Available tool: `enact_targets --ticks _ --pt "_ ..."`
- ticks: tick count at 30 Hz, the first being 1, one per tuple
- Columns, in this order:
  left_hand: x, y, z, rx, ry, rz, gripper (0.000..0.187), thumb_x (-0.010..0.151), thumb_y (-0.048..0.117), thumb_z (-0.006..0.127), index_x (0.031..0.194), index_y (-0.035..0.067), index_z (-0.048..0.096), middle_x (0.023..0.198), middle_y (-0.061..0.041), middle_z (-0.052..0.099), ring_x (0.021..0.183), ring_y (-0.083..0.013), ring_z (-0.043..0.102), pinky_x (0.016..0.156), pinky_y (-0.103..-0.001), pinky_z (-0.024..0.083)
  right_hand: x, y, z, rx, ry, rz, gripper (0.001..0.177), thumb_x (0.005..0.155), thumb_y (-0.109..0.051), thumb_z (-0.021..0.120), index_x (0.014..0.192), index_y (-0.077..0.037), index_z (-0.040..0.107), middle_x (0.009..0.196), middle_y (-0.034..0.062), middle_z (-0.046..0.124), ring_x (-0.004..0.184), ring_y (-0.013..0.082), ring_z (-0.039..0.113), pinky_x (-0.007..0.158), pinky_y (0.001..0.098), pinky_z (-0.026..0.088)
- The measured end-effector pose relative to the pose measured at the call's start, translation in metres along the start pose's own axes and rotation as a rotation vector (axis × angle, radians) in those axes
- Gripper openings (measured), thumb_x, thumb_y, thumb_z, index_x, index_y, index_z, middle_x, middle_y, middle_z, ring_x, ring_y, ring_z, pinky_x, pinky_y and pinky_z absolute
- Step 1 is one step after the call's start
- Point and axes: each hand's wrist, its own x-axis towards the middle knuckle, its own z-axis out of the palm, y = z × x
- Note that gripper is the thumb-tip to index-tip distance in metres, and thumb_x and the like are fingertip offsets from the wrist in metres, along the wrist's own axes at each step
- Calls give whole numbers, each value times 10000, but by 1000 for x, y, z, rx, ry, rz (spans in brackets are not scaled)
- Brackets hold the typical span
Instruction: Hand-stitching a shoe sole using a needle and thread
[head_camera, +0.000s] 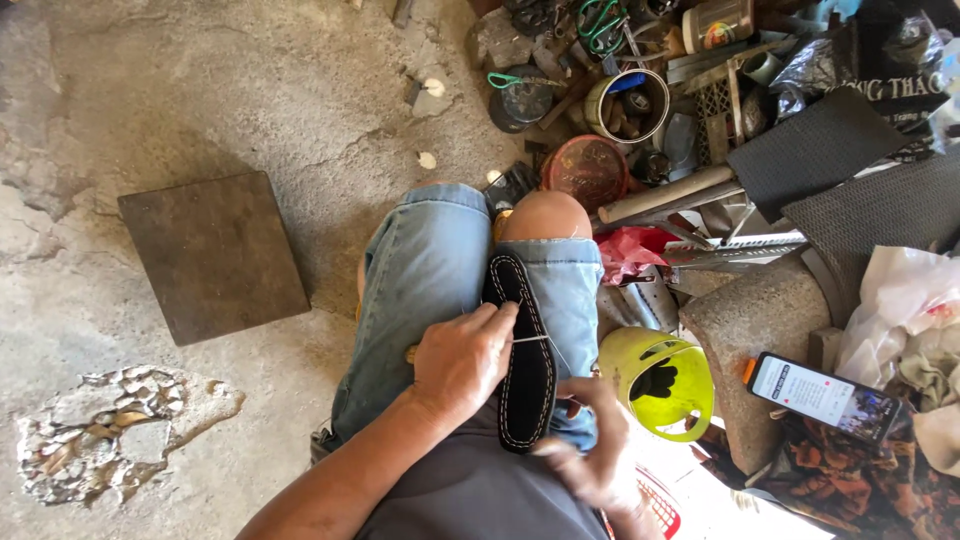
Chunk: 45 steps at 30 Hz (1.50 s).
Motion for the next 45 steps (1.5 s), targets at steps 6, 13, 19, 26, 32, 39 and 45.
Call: enact_targets --ticks 6,13,19,26,32,39,45 --pt "8 9 -10 -137 -34 -137 212 875 112 689 1081 155 712 816 -28 708 667 -337 693 527 -494 512 0 -24 -10 -133 -21 -125 386 845 -395 721 1135 -150 653 923 28 680 658 177 631 635 318 520" --pt "27 18 -24 -324 -149 -276 167 987 189 568 1040 100 699 854 -81 740 757 -395 678 583 -543 475 19 -50 -27 -8 198 -117 777 991 -661 291 1236 -16 649 1008 117 624 951 243 613 850 344 438" --pt "23 15 -26 -373 -149 -291 282 973 182 574 1210 85 691 913 -74 755 798 -355 701 627 -512 512 38 -30 2 -7 316 -272 762 918 -569 545 1386 27 469 1217 168 560 1128 269 585 985 412 478" --pt "17 12 -40 -378 49 -183 301 938 112 644 1226 66 714 922 -108 731 762 -299 728 604 -417 568 52 83 48 -177 172 -256 570 948 -194 709 1421 42 496 1456 281 471 1406 368 427 1206 446 326" --pt "-3 -2 -57 -335 173 -125 345 973 63 574 1301 113 670 1048 -72 643 924 -314 718 753 -384 598 86 25 23 130 348 -160 225 911 -197 748 1007 6 733 911 130 714 904 265 679 785 396 573" --pt "14 2 -80 -325 -22 -109 437 1026 202 591 1462 192 609 768 -92 645 641 -316 688 525 -453 544 98 -13 4 473 285 123 494 1044 -236 553 588 -64 634 472 64 516 425 93 436 468 248 382" --pt "23 4 -62 -278 -72 -78 371 1016 225 573 1363 279 693 779 -32 630 629 -293 689 530 -410 566 96 16 16 657 370 71 388 1010 -158 578 660 -4 643 500 130 534 404 118 426 436 230 360"
